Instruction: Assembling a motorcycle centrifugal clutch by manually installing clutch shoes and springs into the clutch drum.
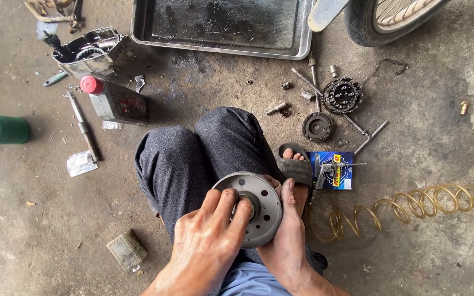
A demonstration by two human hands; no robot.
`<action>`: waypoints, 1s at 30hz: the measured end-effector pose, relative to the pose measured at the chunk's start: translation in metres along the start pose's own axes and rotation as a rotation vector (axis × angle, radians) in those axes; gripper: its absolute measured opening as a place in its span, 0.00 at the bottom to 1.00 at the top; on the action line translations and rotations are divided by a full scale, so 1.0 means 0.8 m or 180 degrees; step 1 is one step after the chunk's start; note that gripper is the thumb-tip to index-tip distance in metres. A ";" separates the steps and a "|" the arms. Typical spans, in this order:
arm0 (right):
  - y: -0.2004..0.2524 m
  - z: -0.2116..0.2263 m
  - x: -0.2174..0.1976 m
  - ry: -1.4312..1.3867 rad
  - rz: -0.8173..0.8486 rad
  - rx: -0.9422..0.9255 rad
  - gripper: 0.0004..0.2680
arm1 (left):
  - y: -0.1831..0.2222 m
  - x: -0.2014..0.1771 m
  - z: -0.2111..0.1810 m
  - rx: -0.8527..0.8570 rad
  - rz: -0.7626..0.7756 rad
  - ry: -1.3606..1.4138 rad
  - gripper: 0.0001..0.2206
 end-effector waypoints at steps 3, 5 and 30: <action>0.004 0.001 0.002 -0.0037 -0.0221 0.0135 0.21 | 0.001 0.003 0.002 -0.0091 0.0112 0.0064 0.08; 0.006 0.003 0.005 -0.0039 -0.0301 0.0151 0.21 | 0.003 0.003 0.003 -0.0092 0.0115 0.0093 0.07; -0.004 -0.020 -0.011 -0.0237 -0.0381 0.0863 0.18 | 0.011 0.003 -0.001 0.0141 -0.0003 -0.0126 0.06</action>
Point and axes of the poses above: each hand's wrist, its own y-axis away from the middle knuckle, its own x-axis out of the palm, z = x × y, the point moved 5 cm from there along -y, towards the middle knuckle, and after that the axes turned 11 degrees about x, right-handed, at the moved point
